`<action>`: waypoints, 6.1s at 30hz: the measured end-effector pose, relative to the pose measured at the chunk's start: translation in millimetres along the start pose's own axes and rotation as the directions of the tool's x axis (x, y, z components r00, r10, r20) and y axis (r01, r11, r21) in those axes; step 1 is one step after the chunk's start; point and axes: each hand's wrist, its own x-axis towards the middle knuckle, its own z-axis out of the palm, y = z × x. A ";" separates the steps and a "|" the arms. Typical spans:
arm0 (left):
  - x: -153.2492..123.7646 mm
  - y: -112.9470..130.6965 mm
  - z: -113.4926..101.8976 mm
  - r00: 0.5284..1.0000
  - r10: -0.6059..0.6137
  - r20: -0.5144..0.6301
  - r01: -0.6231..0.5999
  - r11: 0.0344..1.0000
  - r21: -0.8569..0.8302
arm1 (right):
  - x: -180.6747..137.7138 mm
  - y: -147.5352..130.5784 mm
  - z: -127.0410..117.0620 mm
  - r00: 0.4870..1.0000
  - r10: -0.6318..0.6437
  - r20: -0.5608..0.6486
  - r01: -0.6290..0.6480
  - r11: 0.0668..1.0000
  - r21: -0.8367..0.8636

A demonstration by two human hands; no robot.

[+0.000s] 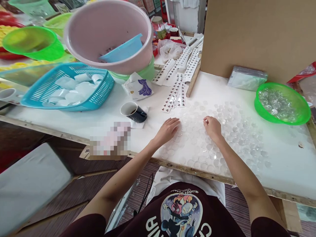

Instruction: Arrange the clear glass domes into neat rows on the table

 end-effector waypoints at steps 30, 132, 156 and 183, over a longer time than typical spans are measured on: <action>-33.9 30.4 14.0 0.994 0.108 0.017 -0.108 0.994 -0.032 | -5.0 147.6 -36.1 0.943 0.039 -0.330 -0.068 0.995 -0.074; 270.6 57.1 91.8 0.925 0.296 0.237 -0.285 0.955 -0.080 | 113.6 133.1 -42.4 0.962 -0.121 -0.247 0.107 0.992 -0.067; 230.7 62.9 82.0 0.828 0.467 0.311 -0.492 0.871 0.001 | 129.5 161.5 -55.2 0.970 -0.170 -0.173 0.158 0.984 -0.082; 225.1 63.2 88.8 0.888 0.411 0.207 -0.424 0.906 0.020 | 95.9 180.1 -61.2 0.957 -0.065 -0.282 0.052 0.997 -0.053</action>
